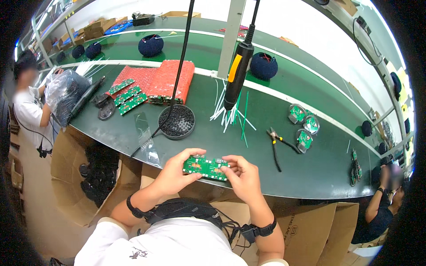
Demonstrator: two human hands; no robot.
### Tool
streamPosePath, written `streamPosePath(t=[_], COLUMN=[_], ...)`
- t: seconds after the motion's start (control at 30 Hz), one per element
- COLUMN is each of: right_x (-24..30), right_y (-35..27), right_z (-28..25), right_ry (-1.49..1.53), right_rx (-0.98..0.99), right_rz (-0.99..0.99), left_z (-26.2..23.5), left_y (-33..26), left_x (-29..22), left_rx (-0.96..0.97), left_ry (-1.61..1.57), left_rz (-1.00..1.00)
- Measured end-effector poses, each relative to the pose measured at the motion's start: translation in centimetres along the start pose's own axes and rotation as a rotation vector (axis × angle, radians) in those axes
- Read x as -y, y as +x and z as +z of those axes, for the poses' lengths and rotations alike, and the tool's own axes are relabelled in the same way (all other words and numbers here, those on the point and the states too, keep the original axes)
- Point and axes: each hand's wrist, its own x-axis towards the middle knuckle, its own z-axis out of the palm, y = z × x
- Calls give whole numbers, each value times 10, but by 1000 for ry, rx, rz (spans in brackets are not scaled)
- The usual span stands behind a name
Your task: The person assembles electronic components by soldering small green circuit boards into black circular housings. They use a soldering iron to attach wires and secure the boards, then use pliers to trim excess wire. The person also unpacks a larger circuit board from bubble wrap and separates it into smaller units.
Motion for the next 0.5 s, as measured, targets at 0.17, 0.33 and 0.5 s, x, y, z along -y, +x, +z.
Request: streamPosePath(t=[0.17,0.33,0.5], right_x=[-7,2,23], right_y=[-6,-7,-14], right_z=[2,9,13], right_ry=[96,192,261], right_rx=[-63,-101,-13], right_rz=[-12,-51,170], left_z=[-8,2,12], left_y=[-7,6,2], left_x=[-7,1,-11], left_rx=[-29,66,-67], left_ry=[-31,-178,-2], left_rz=[-156,-108,-58])
